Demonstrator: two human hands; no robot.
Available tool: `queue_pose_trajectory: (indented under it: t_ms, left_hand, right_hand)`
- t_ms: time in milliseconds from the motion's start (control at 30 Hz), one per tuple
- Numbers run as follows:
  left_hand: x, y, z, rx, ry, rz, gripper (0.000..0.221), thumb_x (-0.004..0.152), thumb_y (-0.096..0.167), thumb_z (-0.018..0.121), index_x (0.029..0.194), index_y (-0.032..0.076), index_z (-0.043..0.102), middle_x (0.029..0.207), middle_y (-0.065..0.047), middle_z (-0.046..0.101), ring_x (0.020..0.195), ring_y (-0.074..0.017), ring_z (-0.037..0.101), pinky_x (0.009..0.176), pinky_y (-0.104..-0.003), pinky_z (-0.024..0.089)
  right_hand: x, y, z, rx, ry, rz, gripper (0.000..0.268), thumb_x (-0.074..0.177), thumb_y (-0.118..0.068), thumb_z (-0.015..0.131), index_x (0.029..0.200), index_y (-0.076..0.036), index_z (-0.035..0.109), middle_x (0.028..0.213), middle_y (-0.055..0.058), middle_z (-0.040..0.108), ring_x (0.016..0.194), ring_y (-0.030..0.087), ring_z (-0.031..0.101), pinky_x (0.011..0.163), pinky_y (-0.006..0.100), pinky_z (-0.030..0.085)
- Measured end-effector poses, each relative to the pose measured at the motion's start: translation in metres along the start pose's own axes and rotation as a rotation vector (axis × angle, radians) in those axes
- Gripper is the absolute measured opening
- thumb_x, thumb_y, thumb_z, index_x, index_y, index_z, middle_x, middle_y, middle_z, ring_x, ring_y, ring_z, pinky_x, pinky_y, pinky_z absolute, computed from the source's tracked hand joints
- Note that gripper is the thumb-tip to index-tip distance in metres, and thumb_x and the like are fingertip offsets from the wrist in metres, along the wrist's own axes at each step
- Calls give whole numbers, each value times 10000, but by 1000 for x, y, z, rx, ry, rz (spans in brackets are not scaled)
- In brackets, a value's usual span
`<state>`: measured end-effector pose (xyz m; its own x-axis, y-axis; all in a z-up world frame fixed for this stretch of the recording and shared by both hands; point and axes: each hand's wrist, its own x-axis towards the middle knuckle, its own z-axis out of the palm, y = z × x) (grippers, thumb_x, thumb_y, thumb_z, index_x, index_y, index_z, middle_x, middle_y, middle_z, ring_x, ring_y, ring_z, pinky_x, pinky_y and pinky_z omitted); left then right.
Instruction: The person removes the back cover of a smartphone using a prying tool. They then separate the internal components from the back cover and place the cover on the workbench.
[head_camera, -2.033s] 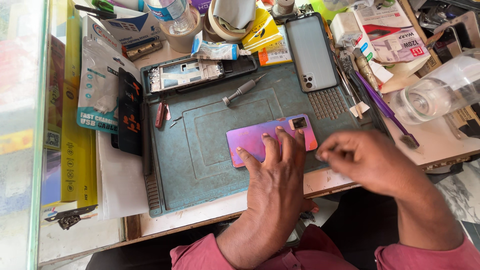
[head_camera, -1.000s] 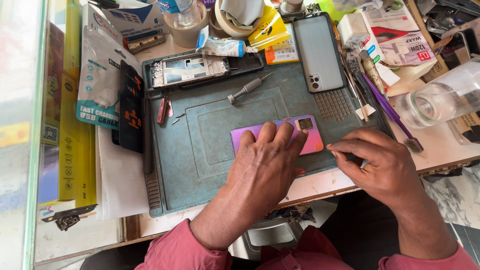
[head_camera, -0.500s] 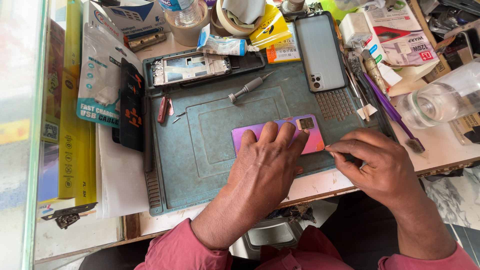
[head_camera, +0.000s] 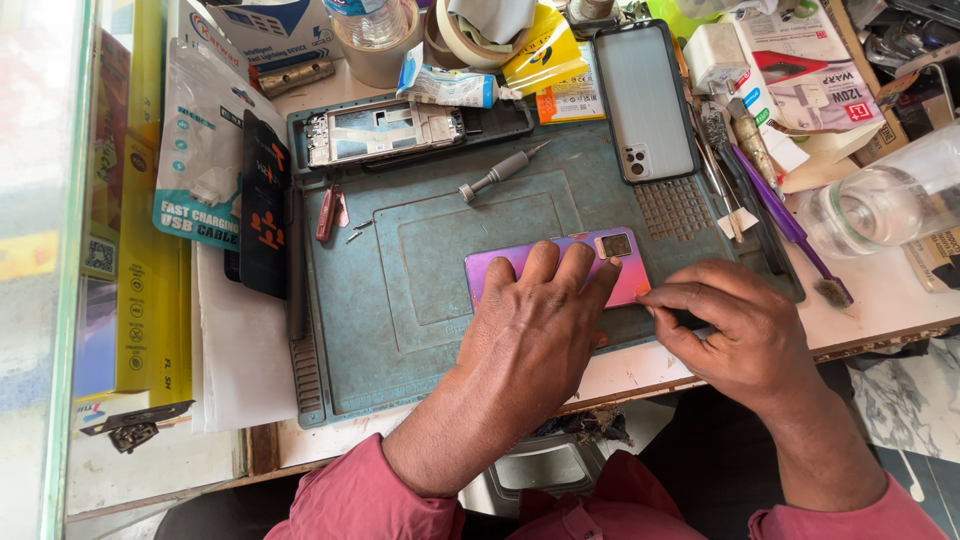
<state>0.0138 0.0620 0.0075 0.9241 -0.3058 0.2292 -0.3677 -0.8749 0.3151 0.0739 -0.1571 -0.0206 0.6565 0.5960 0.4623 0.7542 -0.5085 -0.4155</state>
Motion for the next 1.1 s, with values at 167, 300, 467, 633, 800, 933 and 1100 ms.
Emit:
queue_pose_trajectory:
  t_ms: [167,300,467,633,800,933,1100]
  left_hand:
    - [-1,0,0,19,5,10,627,798,294,761,1340,39,579,1264,-158,578,1056,-291,571,779,-478,455]
    - [-1,1,0,16,3,10,609,808,289,758,1328,24,582,1257,-161,576,1053,-289,573,765,-470,454]
    - [-1,1,-2,27,-11,4,611,808,285,760,1334,29,582,1235,-143,580,1053,-286,574,760,-466,455]
    - [0,-3,-5,-34,-27,-1,606,777,306,775,1303,64,598,1223,-128,587,1071,-298,572,789,-480,464]
    - [1,-11,-7,-75,-98,-20,474,809,230,717,1261,104,651,1185,-76,623,1102,-276,587,865,-501,490]
    - [2,-34,-12,-192,-13,55,342,905,74,589,1206,140,738,1144,-41,678,1083,-256,628,900,-460,530]
    - [5,-45,-13,-244,-6,87,282,889,97,603,1087,172,789,1062,-40,693,1058,-277,643,849,-449,514]
  right_hand:
    - [-3,-1,2,-23,14,-38,172,789,-24,799,946,-71,745,892,36,695,776,187,690,680,326,562]
    - [-5,-5,4,-32,18,-73,160,790,-39,819,930,-63,744,894,26,705,776,178,685,682,322,563]
    - [-3,-10,5,-10,-29,-50,226,734,-70,843,946,-66,766,912,18,712,815,178,681,715,331,565]
    - [0,-12,0,17,-44,-22,230,740,-66,834,962,-72,772,960,34,712,847,187,684,726,330,562]
    - [6,-15,-4,-30,-86,-71,222,743,-69,812,961,-69,771,957,38,721,847,225,686,746,360,555]
    - [15,-18,-8,-73,-139,-133,185,775,-72,793,958,-60,763,932,38,716,850,246,690,743,372,553]
    - [28,-26,-4,-83,-181,-226,180,745,-86,795,919,-61,756,929,53,721,849,262,691,729,380,557]
